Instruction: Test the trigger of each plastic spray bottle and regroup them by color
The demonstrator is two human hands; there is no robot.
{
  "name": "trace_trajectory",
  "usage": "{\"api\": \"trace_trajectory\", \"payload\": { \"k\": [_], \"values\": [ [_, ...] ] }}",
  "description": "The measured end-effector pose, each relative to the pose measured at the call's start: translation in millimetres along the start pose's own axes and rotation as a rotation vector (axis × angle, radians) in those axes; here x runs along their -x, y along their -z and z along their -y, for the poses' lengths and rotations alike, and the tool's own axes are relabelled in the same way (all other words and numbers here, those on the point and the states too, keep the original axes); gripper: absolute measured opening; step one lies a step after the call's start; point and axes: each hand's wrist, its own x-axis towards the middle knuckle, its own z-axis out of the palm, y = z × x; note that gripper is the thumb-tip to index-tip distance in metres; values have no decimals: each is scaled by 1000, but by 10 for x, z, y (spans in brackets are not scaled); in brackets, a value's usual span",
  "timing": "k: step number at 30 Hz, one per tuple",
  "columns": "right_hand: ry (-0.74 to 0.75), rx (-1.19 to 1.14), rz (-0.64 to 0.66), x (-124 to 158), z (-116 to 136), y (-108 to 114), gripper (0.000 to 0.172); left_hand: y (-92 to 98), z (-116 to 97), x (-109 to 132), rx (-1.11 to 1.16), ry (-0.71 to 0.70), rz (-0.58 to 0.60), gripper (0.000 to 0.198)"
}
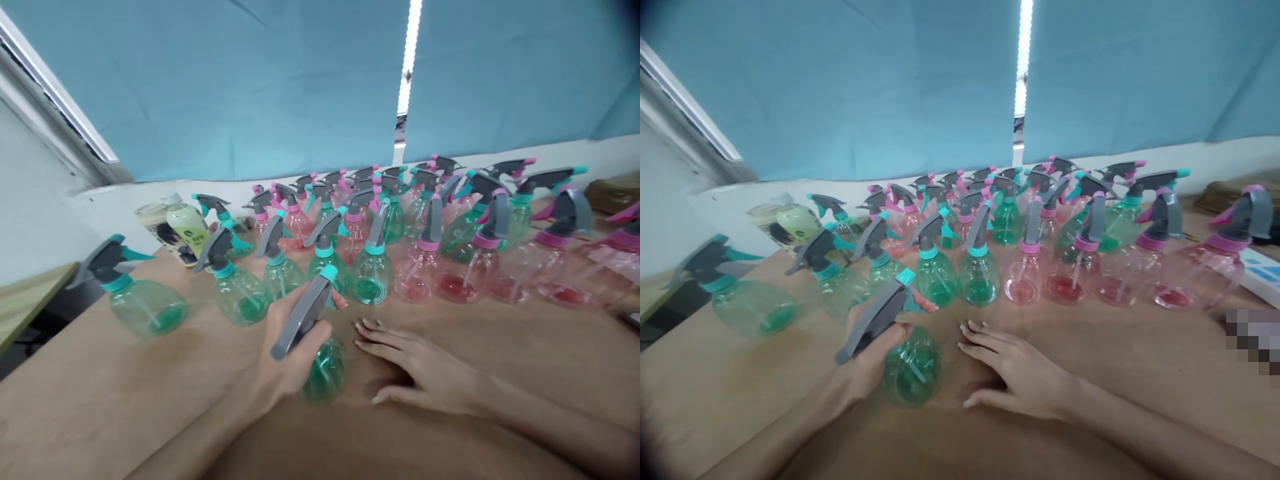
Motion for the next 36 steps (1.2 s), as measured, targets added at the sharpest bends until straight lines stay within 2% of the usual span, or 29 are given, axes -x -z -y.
{"api": "trace_trajectory", "payload": {
  "k": [7,14,18,26,36],
  "values": [
    [2,-13,20,-8,-48,4,73,14,92,-2,33,26,34,17],
    [-27,6,1,-35,-15,15,55,-13,5,-77,38,-30,17,41],
    [-25,25,-6,-34,-7,4,52,-31,25,-73,90,10,25,41],
    [-1,29,-28,-34,-16,-15,49,-13,32,-38,38,45,37,44],
    [41,103,-66,-38,-37,-22,44,-40,3,-40,56,28,14,38]
  ]
}}
